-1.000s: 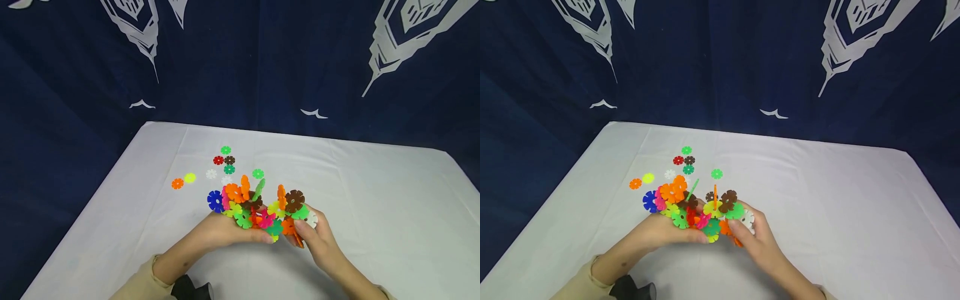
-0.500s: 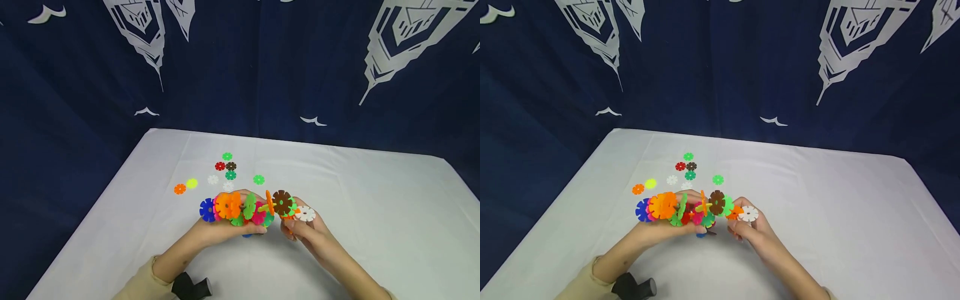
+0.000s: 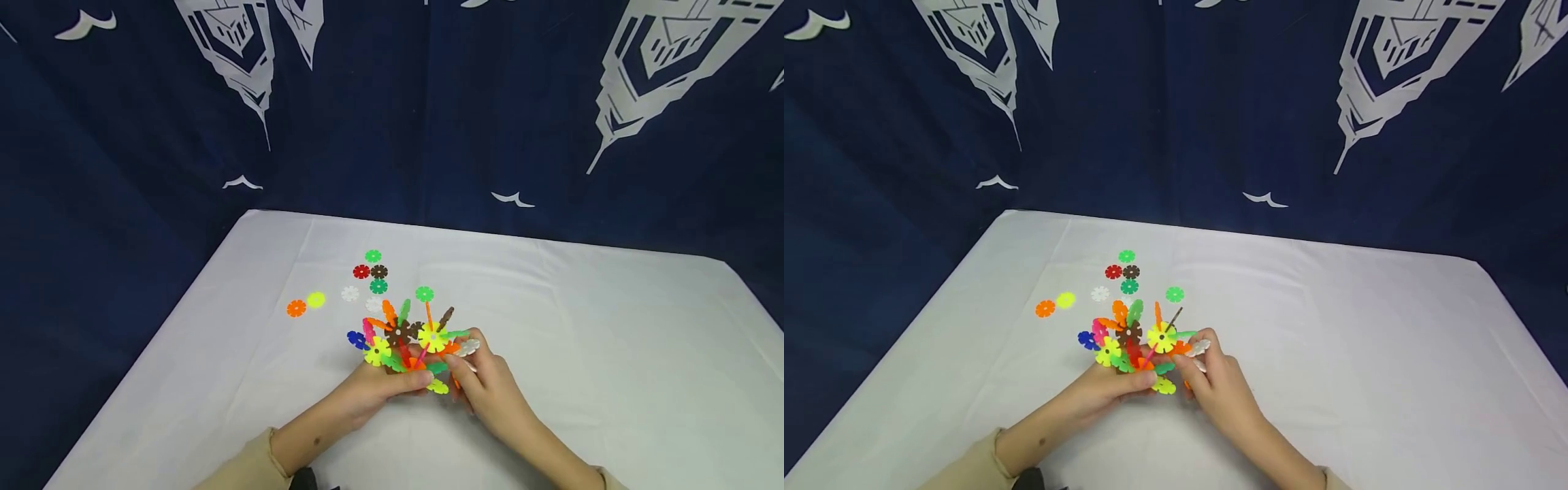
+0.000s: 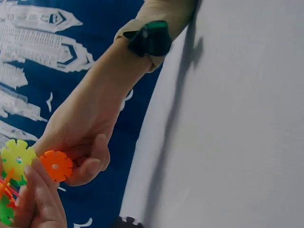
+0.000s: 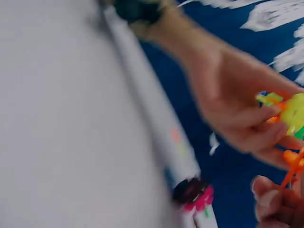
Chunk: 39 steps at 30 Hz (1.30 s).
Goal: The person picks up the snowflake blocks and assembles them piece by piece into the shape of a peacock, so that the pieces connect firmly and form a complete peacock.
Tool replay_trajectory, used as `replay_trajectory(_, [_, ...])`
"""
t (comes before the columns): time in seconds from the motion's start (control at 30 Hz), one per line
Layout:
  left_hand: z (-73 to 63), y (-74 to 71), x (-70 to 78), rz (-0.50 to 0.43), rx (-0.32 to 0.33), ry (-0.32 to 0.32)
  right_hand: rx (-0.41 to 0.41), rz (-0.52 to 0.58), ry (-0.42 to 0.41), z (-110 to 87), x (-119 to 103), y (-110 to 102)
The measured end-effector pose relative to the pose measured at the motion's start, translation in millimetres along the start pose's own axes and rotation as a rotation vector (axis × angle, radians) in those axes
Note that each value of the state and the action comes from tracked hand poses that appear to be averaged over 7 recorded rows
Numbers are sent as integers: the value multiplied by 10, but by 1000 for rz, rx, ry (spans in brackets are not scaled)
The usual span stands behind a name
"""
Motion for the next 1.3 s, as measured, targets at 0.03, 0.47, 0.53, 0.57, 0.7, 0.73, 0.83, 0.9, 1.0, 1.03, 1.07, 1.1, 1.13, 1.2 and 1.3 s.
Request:
replay_trajectory(0.03, [8, -2, -24, -9, 18, -9, 26, -60, -16, -5, 24, 25])
replay_trajectory(0.47, [168, -233, -141, 48, 191, -78, 26, 156, 292, 105, 233, -16])
replay_trajectory(0.53, [204, -294, -150, 53, 214, -86, 6, 220, 329, 120, 319, -11])
replay_trajectory(0.57, [220, -320, -155, 45, 229, -87, -6, 253, 343, 126, 357, -10])
replay_trajectory(0.7, [291, -407, -182, -24, 269, -71, -46, 305, 342, 141, 451, -17])
replay_trajectory(0.73, [302, -426, -184, -48, 276, -67, -30, 292, 309, 146, 468, -21])
replay_trajectory(0.83, [318, -452, -186, -113, 230, -63, 80, 159, 109, 151, 482, -35])
replay_trajectory(0.9, [312, -439, -188, -130, 150, -77, 165, 14, -98, 138, 454, -37])
replay_trajectory(1.0, [290, -394, -191, -116, -15, -97, 204, -135, -429, 110, 351, -2])
replay_trajectory(1.03, [283, -379, -196, -96, -63, -102, 194, -153, -532, 100, 315, 16])
replay_trajectory(1.07, [275, -365, -198, -83, -104, -103, 172, -159, -609, 93, 282, 33])
replay_trajectory(1.1, [268, -351, -200, -70, -136, -100, 153, -157, -668, 88, 248, 49])
replay_trajectory(1.13, [262, -343, -203, -61, -158, -100, 144, -160, -727, 83, 224, 61])
replay_trajectory(1.2, [254, -329, -210, -40, -188, -97, 155, -185, -840, 72, 185, 76])
replay_trajectory(1.3, [237, -325, -208, -12, -202, -89, 202, -254, -1019, 58, 134, 88])
Point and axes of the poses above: each hand's wrist, its own z-axis towards the middle knuckle, its own y-axis out of the palm, x = y × z, the point moved 2 cm from there along z, towards the middle knuckle, and after that the axes turned 13 degrees about x, right-handed, at the moved point
